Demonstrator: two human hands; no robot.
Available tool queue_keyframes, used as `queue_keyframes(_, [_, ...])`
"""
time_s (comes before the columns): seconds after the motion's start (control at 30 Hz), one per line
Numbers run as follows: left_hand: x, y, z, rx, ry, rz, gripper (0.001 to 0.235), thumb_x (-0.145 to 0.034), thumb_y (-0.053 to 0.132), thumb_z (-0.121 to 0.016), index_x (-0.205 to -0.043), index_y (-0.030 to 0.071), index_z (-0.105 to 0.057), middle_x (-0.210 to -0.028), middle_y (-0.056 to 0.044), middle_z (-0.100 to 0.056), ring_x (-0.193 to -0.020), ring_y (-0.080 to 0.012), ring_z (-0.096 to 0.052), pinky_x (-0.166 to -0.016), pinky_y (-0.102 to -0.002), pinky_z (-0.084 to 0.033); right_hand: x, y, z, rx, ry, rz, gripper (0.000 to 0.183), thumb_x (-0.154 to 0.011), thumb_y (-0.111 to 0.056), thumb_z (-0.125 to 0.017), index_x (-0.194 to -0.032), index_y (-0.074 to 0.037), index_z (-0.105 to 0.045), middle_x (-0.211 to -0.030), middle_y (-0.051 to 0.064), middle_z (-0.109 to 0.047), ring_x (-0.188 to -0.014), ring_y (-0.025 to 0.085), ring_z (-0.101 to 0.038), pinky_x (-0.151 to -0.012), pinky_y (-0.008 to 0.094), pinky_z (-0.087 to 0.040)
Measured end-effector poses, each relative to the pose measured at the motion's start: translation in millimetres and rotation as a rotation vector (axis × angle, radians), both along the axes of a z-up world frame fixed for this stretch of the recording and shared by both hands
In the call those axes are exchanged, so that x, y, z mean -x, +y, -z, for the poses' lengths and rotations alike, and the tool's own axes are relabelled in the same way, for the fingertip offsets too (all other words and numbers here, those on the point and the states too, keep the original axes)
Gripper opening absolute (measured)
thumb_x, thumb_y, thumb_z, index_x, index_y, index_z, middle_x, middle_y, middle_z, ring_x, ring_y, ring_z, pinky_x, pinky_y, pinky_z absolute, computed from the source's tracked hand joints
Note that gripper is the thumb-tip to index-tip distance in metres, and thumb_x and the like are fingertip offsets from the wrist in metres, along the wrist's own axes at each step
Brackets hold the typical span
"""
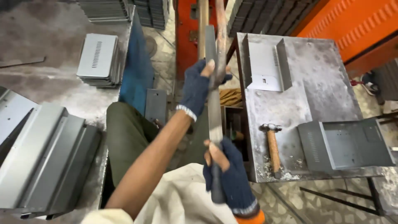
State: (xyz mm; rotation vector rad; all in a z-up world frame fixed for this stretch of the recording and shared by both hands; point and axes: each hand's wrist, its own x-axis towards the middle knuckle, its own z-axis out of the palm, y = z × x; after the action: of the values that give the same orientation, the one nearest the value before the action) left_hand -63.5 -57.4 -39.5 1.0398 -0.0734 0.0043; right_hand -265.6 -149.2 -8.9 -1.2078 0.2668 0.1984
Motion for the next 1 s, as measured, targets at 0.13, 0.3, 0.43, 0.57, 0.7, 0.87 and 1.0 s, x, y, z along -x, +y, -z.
queue_keyframes(0.13, [-84.1,-5.8,23.8,-0.557,-0.121,-0.331,0.033,-0.093,0.028,-0.059,-0.089,-0.004,-0.067,-0.078,-0.008,-0.067,-0.069,-0.0163,-0.056,-0.068,-0.033,-0.05,-60.5,1.2,11.0,0.169,-0.098,-0.007,0.032,-0.092,-0.024,-0.067,-0.11,0.001,-0.072,-0.074,0.005,-0.063,-0.065,0.012,-0.052,-0.058,0.023,-0.037])
queue_keyframes(0.3, [-69.7,-4.1,17.2,-0.45,0.006,-0.303,0.055,-0.09,0.035,-0.062,-0.121,-0.01,-0.066,-0.113,-0.018,-0.076,-0.099,-0.0239,-0.073,-0.088,-0.034,-0.057,-48.4,8.1,10.3,0.249,-0.112,0.005,0.032,-0.096,-0.026,-0.06,-0.111,0.0,-0.069,-0.072,0.003,-0.061,-0.06,0.01,-0.049,-0.053,0.023,-0.037])
queue_keyframes(0.43, [-63.6,-1.4,26.9,-0.343,-0.038,-0.357,0.05,-0.089,0.028,-0.067,-0.113,-0.016,-0.066,-0.098,-0.013,-0.075,-0.087,-0.0159,-0.066,-0.081,-0.029,-0.056,-43.3,8.7,12.9,0.214,-0.1,-0.006,0.031,-0.096,-0.022,-0.057,-0.109,0.002,-0.071,-0.072,0.008,-0.061,-0.059,0.013,-0.05,-0.052,0.025,-0.04])
queue_keyframes(0.57, [-105.5,-6.9,43.6,-0.447,-0.251,-0.385,0.036,-0.093,0.028,-0.066,-0.067,0.008,-0.051,-0.06,0.001,-0.045,-0.056,-0.0118,-0.04,-0.053,-0.032,-0.039,-66.6,11.9,17.0,0.022,-0.121,0.029,0.026,-0.097,-0.021,-0.061,-0.11,0.001,-0.068,-0.071,0.006,-0.062,-0.051,0.013,-0.051,-0.045,0.026,-0.039])
queue_keyframes(0.7, [-77.2,-3.4,1.3,-0.339,-0.018,-0.22,0.026,-0.095,0.022,-0.06,-0.093,0.0,-0.073,-0.07,-0.004,-0.069,-0.055,-0.0122,-0.059,-0.054,-0.028,-0.05,-63.9,12.8,23.8,0.104,-0.161,0.047,0.027,-0.097,-0.022,-0.06,-0.109,0.001,-0.069,-0.072,0.006,-0.063,-0.056,0.012,-0.051,-0.051,0.025,-0.04])
queue_keyframes(0.87, [-93.6,-8.0,49.7,-0.408,0.196,-0.242,0.062,-0.089,0.05,-0.075,-0.126,0.001,-0.066,-0.119,-0.018,-0.073,-0.111,-0.0289,-0.071,-0.093,-0.041,-0.057,-57.9,15.2,28.1,0.06,-0.201,0.115,0.024,-0.101,-0.016,-0.062,-0.103,0.007,-0.069,-0.061,0.013,-0.06,-0.041,0.02,-0.056,-0.038,0.03,-0.046])
queue_keyframes(1.0, [-100.9,-7.2,9.2,-0.181,-0.162,-0.184,0.021,-0.091,0.009,-0.054,-0.076,-0.001,-0.064,-0.077,-0.014,-0.078,-0.054,-0.0126,-0.059,-0.049,-0.024,-0.047,-85.8,8.5,26.4,0.047,-0.165,0.033,0.024,-0.098,-0.02,-0.061,-0.109,0.0,-0.069,-0.072,0.006,-0.062,-0.057,0.011,-0.05,-0.05,0.024,-0.039])
